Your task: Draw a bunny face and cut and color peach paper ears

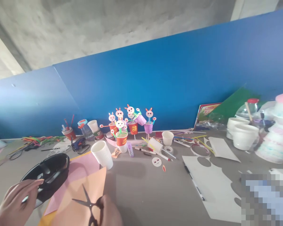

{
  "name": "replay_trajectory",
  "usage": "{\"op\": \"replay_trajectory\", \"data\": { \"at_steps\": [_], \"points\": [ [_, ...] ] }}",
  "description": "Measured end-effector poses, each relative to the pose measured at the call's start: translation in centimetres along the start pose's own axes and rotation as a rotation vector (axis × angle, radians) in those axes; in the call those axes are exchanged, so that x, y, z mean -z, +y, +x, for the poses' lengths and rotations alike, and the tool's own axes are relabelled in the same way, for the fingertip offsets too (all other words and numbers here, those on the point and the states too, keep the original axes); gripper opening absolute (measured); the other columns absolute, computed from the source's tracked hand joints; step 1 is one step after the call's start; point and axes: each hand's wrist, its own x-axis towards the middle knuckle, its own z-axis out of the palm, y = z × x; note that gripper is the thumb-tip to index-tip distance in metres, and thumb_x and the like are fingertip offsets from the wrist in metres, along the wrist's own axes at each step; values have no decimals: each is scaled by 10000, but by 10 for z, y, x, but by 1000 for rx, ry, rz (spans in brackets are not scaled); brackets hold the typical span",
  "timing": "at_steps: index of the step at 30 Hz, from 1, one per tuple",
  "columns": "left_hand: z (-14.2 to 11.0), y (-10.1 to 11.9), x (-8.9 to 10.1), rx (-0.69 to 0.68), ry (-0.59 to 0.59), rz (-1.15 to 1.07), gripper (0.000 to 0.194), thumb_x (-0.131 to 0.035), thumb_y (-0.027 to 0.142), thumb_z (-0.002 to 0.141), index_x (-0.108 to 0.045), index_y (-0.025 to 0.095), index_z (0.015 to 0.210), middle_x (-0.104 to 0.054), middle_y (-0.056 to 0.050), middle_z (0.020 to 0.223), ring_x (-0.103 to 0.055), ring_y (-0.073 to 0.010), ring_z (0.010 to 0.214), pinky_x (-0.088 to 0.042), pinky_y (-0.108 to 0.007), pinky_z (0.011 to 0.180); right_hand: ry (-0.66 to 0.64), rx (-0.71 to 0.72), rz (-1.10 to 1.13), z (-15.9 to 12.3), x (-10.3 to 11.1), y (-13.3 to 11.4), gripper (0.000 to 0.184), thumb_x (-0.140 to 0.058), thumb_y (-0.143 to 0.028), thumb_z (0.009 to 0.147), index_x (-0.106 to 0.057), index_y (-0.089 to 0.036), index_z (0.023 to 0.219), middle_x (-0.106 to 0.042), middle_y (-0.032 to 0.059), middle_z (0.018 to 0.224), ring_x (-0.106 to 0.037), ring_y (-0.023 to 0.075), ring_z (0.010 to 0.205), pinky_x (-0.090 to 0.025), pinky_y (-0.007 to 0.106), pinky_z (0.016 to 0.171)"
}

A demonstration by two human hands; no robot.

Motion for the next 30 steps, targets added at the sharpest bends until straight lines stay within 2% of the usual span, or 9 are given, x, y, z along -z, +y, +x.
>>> {"op": "replay_trajectory", "data": {
  "at_steps": [3, 7, 12, 17, 20, 23, 26, 28, 30],
  "points": [
    [-2, 5, 0, -31, 1, -23, 143, -530, 116, 905, -651, 190, 921, -675, -87, 837, -638, -250, 733, -500, -398, 749, -52, 79, -98, 19, -29, -22, 427, -669, -43, 659, -667, -262, 1025, -754, -6, 851, -716, 216, 802, -483, 242, 647],
    [-12, 16, -6, -55, 3, -11, 151, -535, 82, 903, -638, 182, 946, -666, -92, 845, -635, -257, 758, -504, -413, 770, -88, 112, -94, 44, -45, -37, 338, -626, -57, 712, -645, -203, 1015, -774, 43, 945, -736, 203, 834, -499, 234, 660],
    [-15, 39, -23, -120, -52, 10, 178, -534, 52, 904, -640, 181, 965, -674, -77, 847, -645, -252, 797, -508, -395, 800, -109, 191, -183, 58, -32, -36, 391, -640, -91, 691, -639, -224, 1058, -759, 15, 874, -719, 206, 761, -483, 236, 612],
    [-24, 58, -40, -54, -122, 1, 180, -492, 98, 936, -643, 191, 961, -684, -75, 861, -644, -253, 818, -508, -386, 809, -82, 267, -322, 52, -11, -37, 432, -670, -153, 681, -641, -212, 1107, -762, 83, 1005, -714, 282, 890, -506, 314, 740],
    [-29, 67, -40, 123, -86, -44, 151, -500, 185, 948, -647, 206, 973, -706, -88, 865, -659, -273, 797, -513, -404, 768, -81, 291, -380, 37, 21, -26, 451, -707, -192, 648, -662, -249, 1094, -772, 55, 953, -716, 276, 852, -497, 303, 733],
    [-22, 93, -38, 493, -54, -209, 171, -559, 322, 937, -647, 221, 1043, -740, -100, 912, -702, -284, 843, -538, -411, 801, -21, 184, -500, 16, 77, -7, 405, -789, -278, 586, -697, -273, 980, -769, 22, 794, -714, 264, 725, -471, 275, 630],
    [2, 151, -48, 939, -164, -605, 350, -647, 529, 860, -658, 238, 1054, -768, -83, 991, -743, -263, 823, -581, -335, 697, 156, 77, -529, -1, 141, 10, 188, -709, -280, 705, -626, -269, 873, -786, -3, 803, -723, 213, 713, -458, 240, 630],
    [23, 201, -60, 1067, -336, -947, 449, -707, 626, 768, -684, 227, 971, -778, -69, 931, -743, -258, 794, -589, -319, 678, 276, 79, -588, -8, 177, 15, 126, -651, -340, 773, -573, -270, 843, -771, -2, 762, -708, 201, 660, -432, 236, 584],
    [43, 248, -74, 1130, -430, -1218, 468, -680, 661, 777, -669, 220, 935, -765, -39, 786, -728, -227, 758, -575, -307, 733, 337, 46, -644, -13, 202, 15, 173, -651, -392, 771, -530, -269, 763, -738, -3, 690, -674, 202, 603, -393, 246, 545]
  ]
}}
